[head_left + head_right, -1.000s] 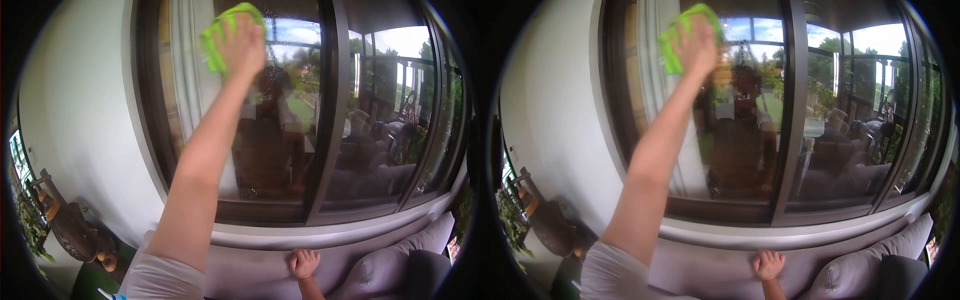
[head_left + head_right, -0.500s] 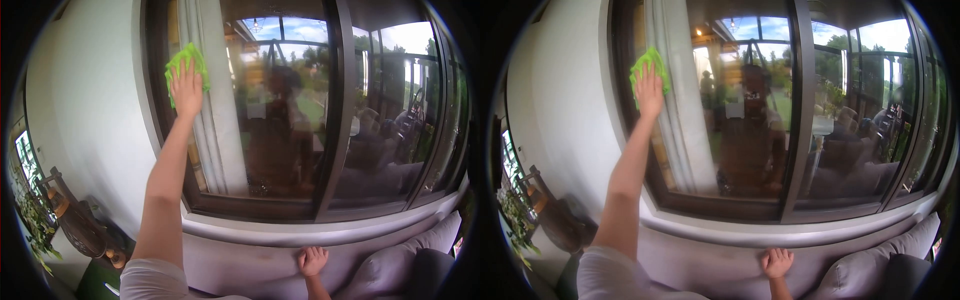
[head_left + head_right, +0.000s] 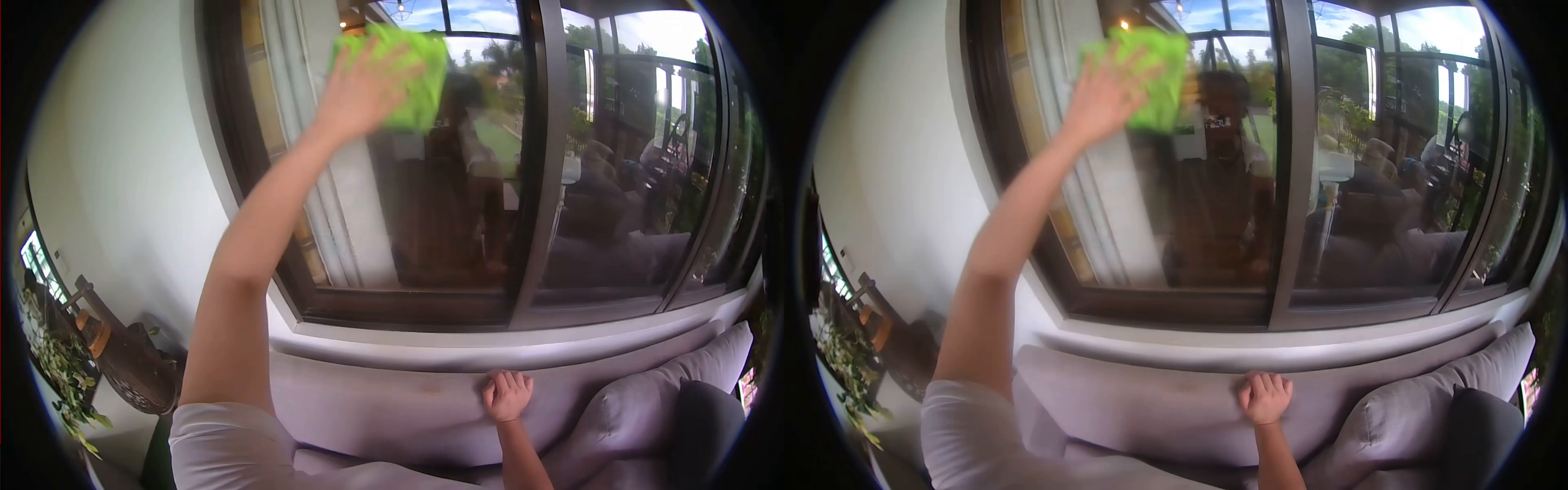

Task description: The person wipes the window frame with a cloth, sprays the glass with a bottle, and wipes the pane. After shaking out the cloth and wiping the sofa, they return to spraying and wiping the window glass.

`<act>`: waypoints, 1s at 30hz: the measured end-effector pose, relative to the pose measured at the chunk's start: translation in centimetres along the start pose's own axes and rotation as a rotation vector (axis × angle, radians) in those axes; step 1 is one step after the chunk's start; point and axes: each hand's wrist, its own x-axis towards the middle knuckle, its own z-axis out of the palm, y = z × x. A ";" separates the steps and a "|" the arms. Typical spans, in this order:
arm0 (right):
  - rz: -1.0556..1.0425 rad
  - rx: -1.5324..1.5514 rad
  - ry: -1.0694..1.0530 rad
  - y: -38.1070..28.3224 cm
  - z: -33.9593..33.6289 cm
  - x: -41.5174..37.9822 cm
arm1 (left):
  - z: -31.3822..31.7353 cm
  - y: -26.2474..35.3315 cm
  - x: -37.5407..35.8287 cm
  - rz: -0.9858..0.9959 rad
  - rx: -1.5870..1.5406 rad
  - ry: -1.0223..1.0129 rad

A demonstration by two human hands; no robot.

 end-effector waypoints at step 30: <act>0.015 -0.047 -0.089 -0.9 -0.6 0.2 | 3.9 3.1 -14.6 -0.555 -0.260 0.049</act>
